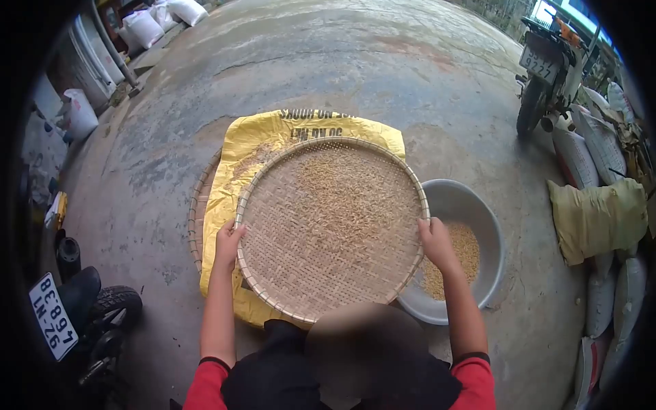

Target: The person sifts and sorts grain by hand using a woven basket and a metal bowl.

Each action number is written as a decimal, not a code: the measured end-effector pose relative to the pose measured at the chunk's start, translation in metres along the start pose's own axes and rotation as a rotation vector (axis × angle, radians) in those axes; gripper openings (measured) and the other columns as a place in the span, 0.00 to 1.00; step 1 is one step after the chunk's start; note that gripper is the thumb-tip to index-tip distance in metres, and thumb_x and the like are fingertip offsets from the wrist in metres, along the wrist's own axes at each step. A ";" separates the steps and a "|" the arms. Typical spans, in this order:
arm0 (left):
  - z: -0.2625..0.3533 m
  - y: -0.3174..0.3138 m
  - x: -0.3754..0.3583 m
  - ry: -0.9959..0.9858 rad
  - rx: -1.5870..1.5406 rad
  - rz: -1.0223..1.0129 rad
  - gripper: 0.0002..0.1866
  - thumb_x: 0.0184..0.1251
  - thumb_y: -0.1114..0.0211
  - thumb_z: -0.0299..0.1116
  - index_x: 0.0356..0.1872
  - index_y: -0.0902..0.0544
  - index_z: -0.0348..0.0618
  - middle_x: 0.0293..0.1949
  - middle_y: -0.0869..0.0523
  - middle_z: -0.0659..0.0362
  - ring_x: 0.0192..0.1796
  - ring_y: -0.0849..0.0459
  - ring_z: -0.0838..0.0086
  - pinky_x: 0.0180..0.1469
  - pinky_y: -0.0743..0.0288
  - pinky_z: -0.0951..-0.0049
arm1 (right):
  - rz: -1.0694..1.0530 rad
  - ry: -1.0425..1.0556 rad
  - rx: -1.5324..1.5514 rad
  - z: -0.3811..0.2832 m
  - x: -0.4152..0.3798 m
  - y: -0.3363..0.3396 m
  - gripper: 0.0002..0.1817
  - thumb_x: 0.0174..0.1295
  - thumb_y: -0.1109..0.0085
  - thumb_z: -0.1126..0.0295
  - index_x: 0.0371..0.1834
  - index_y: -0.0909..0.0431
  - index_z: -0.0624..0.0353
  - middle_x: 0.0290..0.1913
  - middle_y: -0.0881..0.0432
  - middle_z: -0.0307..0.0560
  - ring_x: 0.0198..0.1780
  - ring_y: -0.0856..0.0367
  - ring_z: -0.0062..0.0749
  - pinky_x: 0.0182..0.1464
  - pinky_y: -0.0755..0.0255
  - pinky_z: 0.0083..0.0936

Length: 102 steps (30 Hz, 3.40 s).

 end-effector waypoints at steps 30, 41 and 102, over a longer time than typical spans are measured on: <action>0.037 0.043 -0.012 -0.103 0.229 0.206 0.21 0.64 0.43 0.25 0.57 0.31 0.26 0.41 0.17 0.53 0.39 0.20 0.76 0.43 0.27 0.77 | -0.036 -0.083 0.082 -0.013 0.013 -0.035 0.18 0.64 0.49 0.60 0.40 0.25 0.69 0.34 0.20 0.59 0.40 0.20 0.46 0.44 0.29 0.38; -0.014 0.040 -0.002 -0.135 0.393 0.249 0.23 0.63 0.45 0.25 0.60 0.31 0.28 0.47 0.18 0.48 0.47 0.18 0.66 0.50 0.27 0.69 | 0.016 -0.079 -0.043 0.015 0.015 -0.050 0.18 0.64 0.49 0.59 0.37 0.25 0.66 0.36 0.20 0.62 0.41 0.21 0.56 0.43 0.30 0.42; 0.339 0.047 -0.304 -1.213 -0.561 0.263 0.30 0.70 0.57 0.47 0.65 0.41 0.34 0.68 0.42 0.40 0.70 0.43 0.52 0.63 0.39 0.61 | 0.156 1.237 1.170 -0.297 -0.202 0.254 0.28 0.70 0.65 0.52 0.62 0.38 0.65 0.47 0.24 0.60 0.45 0.23 0.39 0.49 0.30 0.32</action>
Point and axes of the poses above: each hand's wrist, its own x-axis towards the middle knuckle, its own y-axis out of the back of the hand, z = x × y, the point moved 8 cm from there along x, towards the middle knuckle
